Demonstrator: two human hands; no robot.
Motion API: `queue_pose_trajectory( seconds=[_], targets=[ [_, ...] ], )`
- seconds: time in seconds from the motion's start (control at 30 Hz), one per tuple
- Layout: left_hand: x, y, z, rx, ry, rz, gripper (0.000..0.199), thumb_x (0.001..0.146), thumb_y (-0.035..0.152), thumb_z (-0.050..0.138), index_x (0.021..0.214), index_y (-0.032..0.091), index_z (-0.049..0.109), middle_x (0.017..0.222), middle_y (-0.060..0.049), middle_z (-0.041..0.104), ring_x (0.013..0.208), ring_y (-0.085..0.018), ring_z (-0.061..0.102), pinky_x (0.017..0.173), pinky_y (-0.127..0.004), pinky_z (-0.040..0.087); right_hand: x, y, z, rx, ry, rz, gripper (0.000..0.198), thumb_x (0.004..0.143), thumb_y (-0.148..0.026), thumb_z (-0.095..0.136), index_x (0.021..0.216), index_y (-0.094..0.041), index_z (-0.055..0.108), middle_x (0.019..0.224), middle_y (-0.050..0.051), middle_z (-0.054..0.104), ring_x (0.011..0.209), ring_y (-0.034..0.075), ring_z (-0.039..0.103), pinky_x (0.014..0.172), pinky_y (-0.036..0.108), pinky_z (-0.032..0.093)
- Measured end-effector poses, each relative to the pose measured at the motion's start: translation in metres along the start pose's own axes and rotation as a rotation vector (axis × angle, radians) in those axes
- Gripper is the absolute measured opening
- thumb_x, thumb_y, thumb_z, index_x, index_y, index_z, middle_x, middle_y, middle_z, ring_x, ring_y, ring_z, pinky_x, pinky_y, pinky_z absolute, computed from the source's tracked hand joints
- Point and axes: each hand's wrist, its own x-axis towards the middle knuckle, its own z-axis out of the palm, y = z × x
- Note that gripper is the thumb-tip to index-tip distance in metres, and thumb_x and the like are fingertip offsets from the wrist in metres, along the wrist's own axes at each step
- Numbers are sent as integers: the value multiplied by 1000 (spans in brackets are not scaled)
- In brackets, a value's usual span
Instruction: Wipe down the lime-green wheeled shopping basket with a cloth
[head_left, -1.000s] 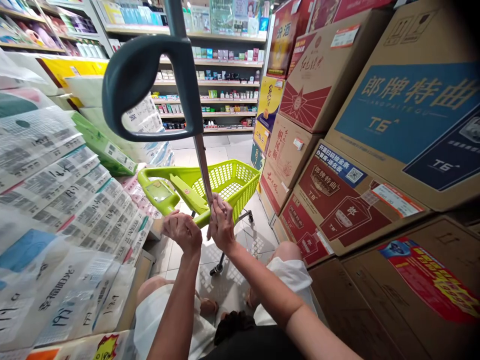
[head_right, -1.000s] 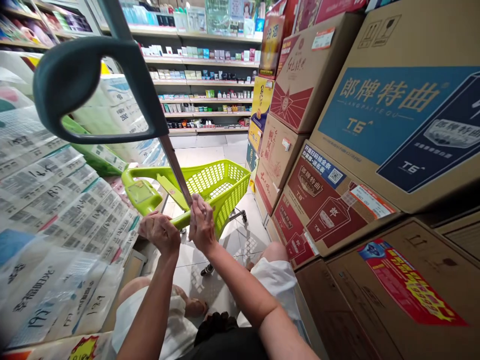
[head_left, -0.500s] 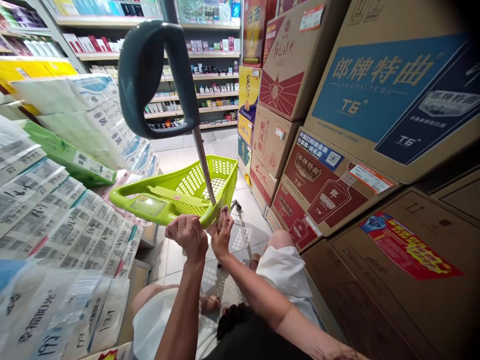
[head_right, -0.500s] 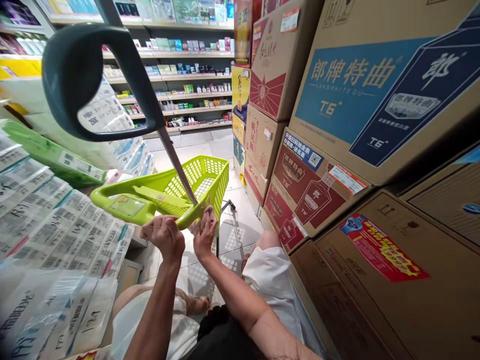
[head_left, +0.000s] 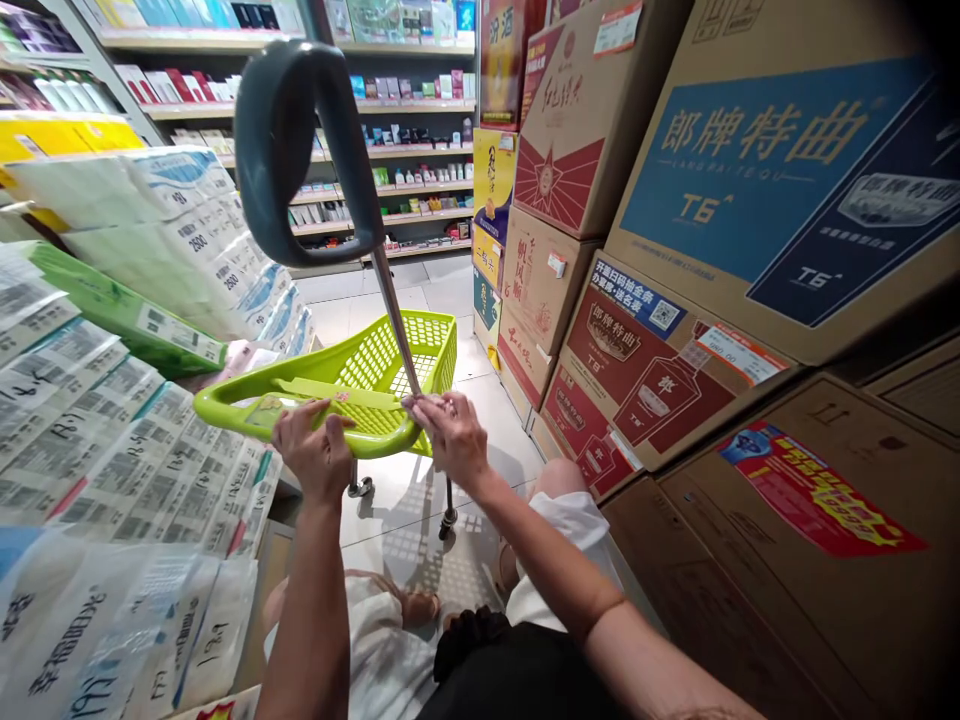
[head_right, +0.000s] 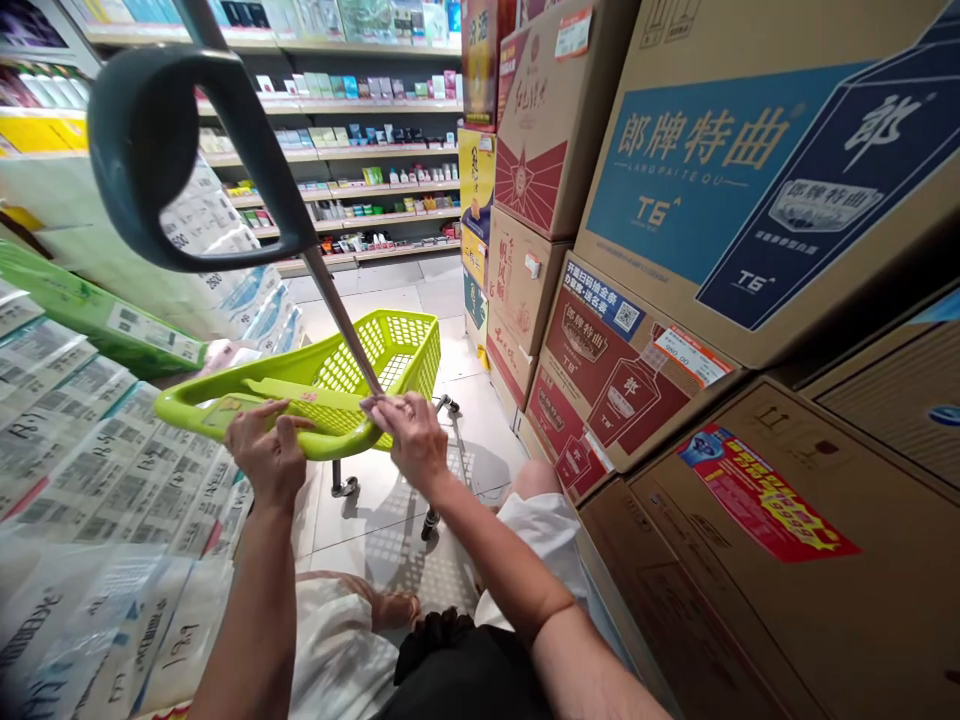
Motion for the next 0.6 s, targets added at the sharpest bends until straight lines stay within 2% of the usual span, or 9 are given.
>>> queue_pose_trajectory(
  seconds=[0.07,0.2,0.27,0.4,0.5,0.6],
  targets=[
    [1,-11,2,27,-11,-24,51,101,44,36,66,21,65,108,-14,66,116,-29,54,109,-50,28,14,2,-9,-44,-75,25,34,96,-20,56,122,-34,72,118,7,56,111,22,56,88,28,57],
    [-4,-11,5,61,-11,-82,54,102,42,33,65,21,65,113,-14,66,116,-28,53,107,-49,29,18,-8,-16,5,-167,-21,42,91,-10,56,126,-29,67,104,5,52,101,19,57,88,29,55],
    [-6,-7,4,63,-11,-87,56,102,42,29,65,20,65,113,-14,66,117,-28,53,107,-49,29,17,-11,-17,-7,-199,-20,41,90,-8,56,124,-27,67,104,5,52,97,18,57,84,29,55],
    [-8,1,3,97,-9,-101,55,102,40,27,66,20,64,114,-14,65,118,-28,52,106,-46,29,23,-13,-21,-80,-264,-53,25,95,-15,58,111,-26,72,106,6,52,94,17,54,73,26,53],
    [-9,7,3,121,-21,-123,54,102,39,26,67,20,63,114,-13,66,117,-28,53,106,-45,29,30,-17,-26,-105,-315,-173,23,98,-18,55,111,-27,72,112,6,53,99,17,53,74,25,53],
    [-10,13,4,143,-27,-137,54,102,39,26,67,21,63,114,-13,67,115,-28,54,106,-45,30,33,-20,-30,-191,-372,-185,22,101,-27,55,114,-30,72,114,7,53,101,19,52,67,23,52]
  ],
)
